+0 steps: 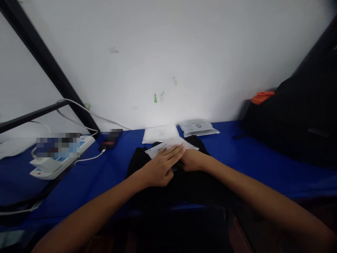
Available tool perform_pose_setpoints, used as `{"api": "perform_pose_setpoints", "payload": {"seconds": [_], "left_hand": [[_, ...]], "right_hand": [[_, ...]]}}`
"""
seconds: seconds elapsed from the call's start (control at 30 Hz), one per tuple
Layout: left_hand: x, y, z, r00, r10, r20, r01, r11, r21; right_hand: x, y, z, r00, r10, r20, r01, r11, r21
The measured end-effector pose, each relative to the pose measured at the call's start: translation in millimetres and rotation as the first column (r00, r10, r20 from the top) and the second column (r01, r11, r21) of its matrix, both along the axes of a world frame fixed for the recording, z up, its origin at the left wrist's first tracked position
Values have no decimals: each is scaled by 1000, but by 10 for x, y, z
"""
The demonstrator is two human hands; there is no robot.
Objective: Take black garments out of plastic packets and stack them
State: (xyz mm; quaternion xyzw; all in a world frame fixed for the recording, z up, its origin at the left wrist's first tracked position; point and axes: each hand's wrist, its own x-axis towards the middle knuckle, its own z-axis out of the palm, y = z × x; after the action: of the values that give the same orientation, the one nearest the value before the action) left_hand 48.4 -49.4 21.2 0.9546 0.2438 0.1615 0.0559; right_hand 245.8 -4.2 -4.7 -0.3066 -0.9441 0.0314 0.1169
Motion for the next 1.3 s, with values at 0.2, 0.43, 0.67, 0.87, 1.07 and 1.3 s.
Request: {"api": "perform_pose_setpoints", "payload": {"seconds": [0.2,0.43,0.67,0.87,1.07,1.3], "left_hand": [[-108,94,-15,1000,-7,-16,7,1000,19],[-280,135,64,999,-20,32,20,1000,4],[-364,168,113,995,-10,99,7,1000,23],[-364,200,35,939,36,343,-122,965,233],[-243,103,14,905,-8,425,-152,928,341],[-209,86,-14,910,-49,412,-114,926,361]], "right_hand": [[62,-35,80,997,52,-54,-58,990,-132],[59,3,44,995,26,-95,-30,999,-39],[122,30,60,983,49,-180,-22,989,147],[139,-80,163,894,191,-405,-12,914,405],[10,-186,172,865,337,-373,-51,797,601],[-55,-173,155,880,360,-310,-124,804,581]]}}
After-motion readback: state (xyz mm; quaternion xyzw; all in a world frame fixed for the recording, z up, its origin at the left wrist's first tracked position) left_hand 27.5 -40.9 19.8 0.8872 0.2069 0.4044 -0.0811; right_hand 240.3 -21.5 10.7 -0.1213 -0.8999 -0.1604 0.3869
